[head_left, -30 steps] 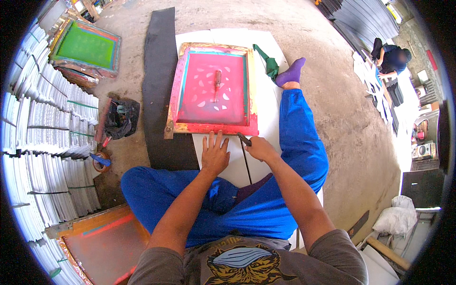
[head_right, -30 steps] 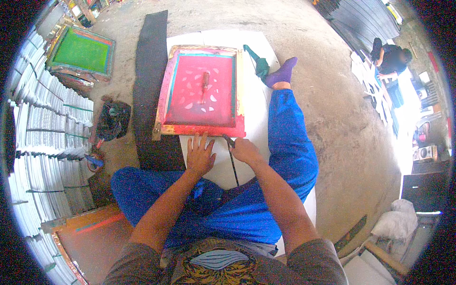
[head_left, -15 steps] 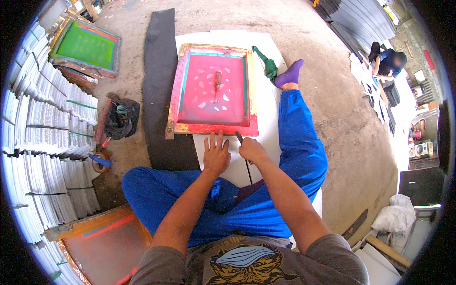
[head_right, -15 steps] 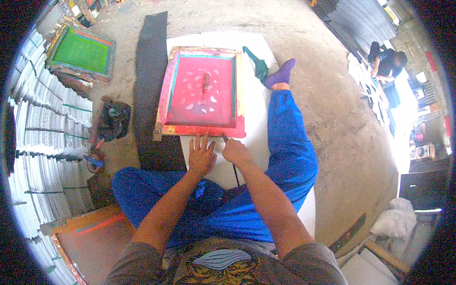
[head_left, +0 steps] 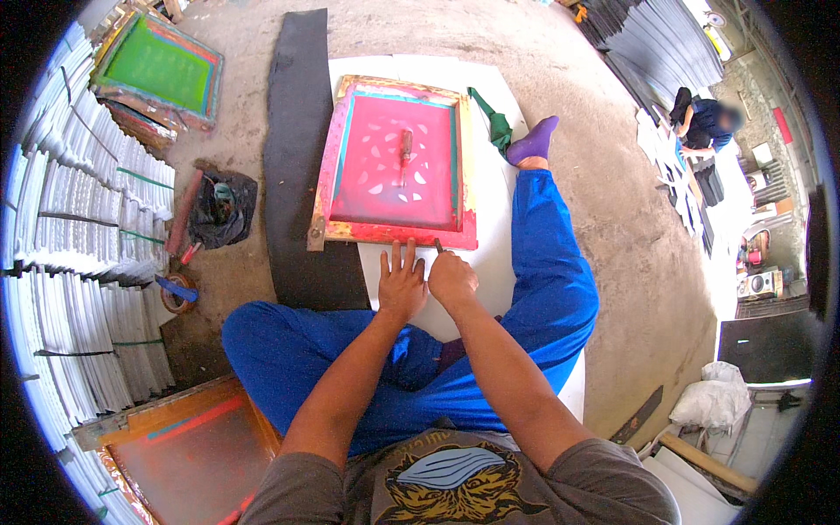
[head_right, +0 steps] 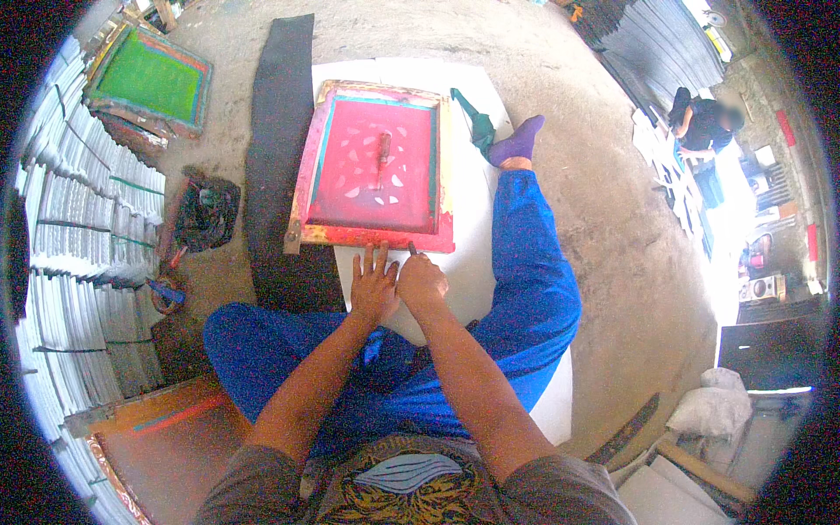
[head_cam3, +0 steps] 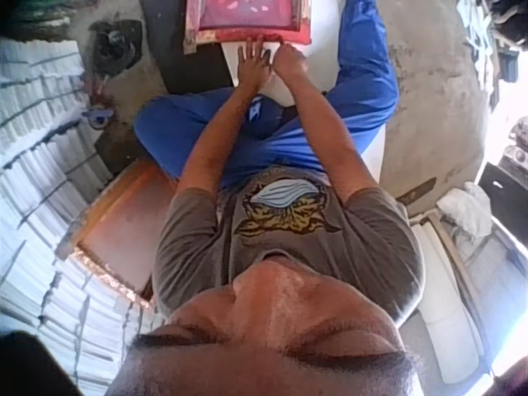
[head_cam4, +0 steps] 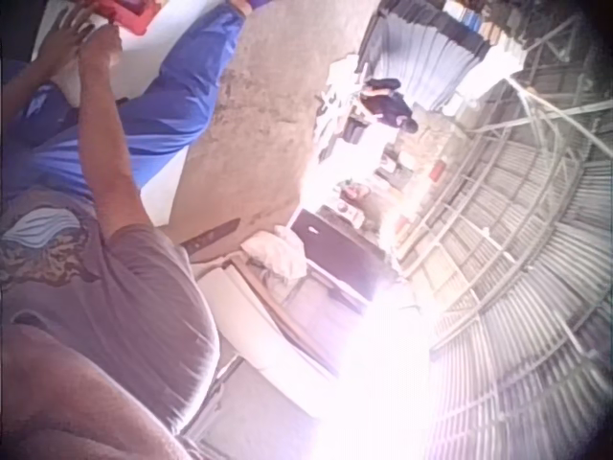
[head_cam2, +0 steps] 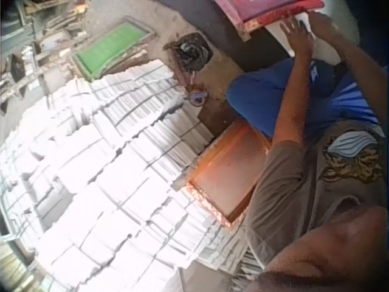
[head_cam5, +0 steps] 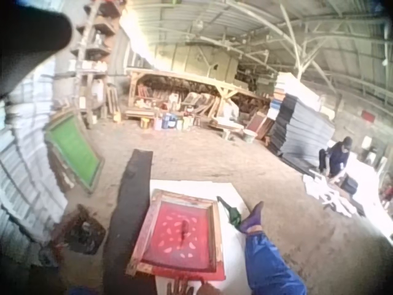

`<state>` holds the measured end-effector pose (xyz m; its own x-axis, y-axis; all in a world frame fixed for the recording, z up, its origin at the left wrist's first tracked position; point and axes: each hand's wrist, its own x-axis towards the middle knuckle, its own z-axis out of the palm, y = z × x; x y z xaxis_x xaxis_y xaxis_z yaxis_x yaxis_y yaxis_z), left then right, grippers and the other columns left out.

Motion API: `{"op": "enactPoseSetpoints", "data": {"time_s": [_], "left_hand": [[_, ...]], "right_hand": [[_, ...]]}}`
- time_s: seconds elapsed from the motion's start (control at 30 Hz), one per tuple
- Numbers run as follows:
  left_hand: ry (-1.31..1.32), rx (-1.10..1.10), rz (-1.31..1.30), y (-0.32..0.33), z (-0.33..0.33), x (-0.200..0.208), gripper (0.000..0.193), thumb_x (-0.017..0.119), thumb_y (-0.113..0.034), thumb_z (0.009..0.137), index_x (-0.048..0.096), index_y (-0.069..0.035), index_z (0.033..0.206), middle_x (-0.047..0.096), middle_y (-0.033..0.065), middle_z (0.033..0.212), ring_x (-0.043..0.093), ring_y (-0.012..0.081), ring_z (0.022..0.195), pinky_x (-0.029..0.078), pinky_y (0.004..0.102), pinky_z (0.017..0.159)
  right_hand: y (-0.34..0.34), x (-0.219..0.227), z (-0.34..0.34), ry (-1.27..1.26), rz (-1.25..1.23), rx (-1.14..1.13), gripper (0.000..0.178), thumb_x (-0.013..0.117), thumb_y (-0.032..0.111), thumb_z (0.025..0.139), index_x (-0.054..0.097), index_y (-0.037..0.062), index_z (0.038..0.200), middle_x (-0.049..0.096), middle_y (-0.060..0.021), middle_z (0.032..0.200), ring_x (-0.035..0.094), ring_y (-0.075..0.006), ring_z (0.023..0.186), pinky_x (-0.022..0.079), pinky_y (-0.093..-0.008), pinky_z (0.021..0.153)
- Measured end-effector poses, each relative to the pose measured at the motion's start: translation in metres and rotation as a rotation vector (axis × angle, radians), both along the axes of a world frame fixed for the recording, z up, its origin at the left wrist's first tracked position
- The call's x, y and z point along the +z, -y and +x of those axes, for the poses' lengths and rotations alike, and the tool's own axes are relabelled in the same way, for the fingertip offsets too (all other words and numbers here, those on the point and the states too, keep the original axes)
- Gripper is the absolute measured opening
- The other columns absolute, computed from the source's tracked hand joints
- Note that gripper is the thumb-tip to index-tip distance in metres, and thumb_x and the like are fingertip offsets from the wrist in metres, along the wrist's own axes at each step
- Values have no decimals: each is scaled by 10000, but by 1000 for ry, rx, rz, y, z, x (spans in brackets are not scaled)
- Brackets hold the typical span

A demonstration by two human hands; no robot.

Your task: The person sits on the floor and uses a screwdriver and pliers to adjust and tighten screws on a red-framed screen. The person manipulates the frame and tools to secure the mesh and frame components.

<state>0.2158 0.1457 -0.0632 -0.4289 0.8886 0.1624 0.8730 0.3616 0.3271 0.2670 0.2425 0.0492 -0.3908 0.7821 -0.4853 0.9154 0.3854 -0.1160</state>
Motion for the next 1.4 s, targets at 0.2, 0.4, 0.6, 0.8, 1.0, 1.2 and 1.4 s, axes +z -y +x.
{"op": "enactPoseSetpoints", "data": {"time_s": [0.2, 0.4, 0.6, 0.8, 1.0, 1.2, 1.4], "left_hand": [[29, -18, -28, 1, -2, 6, 475, 742, -302, 792, 690, -75, 1206, 282, 164, 1619, 230, 411, 1495, 227, 629, 1168], [-11, -17, -15, 3, -4, 3, 443, 744, -289, 799, 688, -75, 1182, 290, 158, 1614, 249, 403, 1489, 268, 609, 1160], [5, -14, -55, 3, -6, 13, 448, 766, -276, 785, 685, -69, 1174, 316, 157, 1599, 285, 403, 1470, 305, 604, 1139], [4, -27, 16, 3, -6, 17, 407, 768, -252, 778, 697, -59, 1128, 354, 161, 1570, 312, 400, 1454, 337, 597, 1118], [47, -4, 36, 16, -40, 30, 252, 734, -202, 803, 694, -54, 1004, 612, 170, 1235, 584, 334, 1197, 446, 502, 1014], [-32, 57, -180, 80, -103, 58, 150, 693, -200, 838, 653, -63, 881, 696, 134, 855, 703, 324, 876, 517, 460, 833], [49, 150, -508, 108, -140, 72, 144, 682, -166, 825, 708, -26, 849, 711, 206, 962, 702, 386, 905, 567, 515, 808]], "right_hand": [[-8, -15, 10, -2, 20, -9, 272, 544, 138, 931, 638, -24, 1129, 701, -273, 1111, 698, -412, 1056, 570, -499, 894], [-20, -27, 23, -36, -9, 68, 259, 568, 128, 912, 644, -12, 1117, 704, -274, 1069, 697, -423, 1035, 564, -513, 886], [-22, -36, 35, -174, -60, 31, 276, 623, 142, 844, 649, -36, 1053, 702, -278, 1042, 701, -401, 999, 558, -505, 875], [-36, -61, 48, -489, -462, -220, 164, 646, 77, 789, 609, -56, 877, 675, -172, 697, 686, -260, 565, 565, -398, 525], [-1, -49, 44, -549, -640, -21, 137, 643, 76, 777, 594, -47, 814, 651, -137, 625, 660, -229, 505, 532, -377, 467], [53, -39, -12, -466, -617, 270, 166, 651, 121, 773, 633, -29, 841, 676, -158, 649, 676, -252, 522, 558, -386, 527], [81, -57, -60, -401, -574, 521, 251, 663, 165, 820, 652, -47, 955, 695, -163, 689, 701, -246, 581, 572, -391, 554]]}}
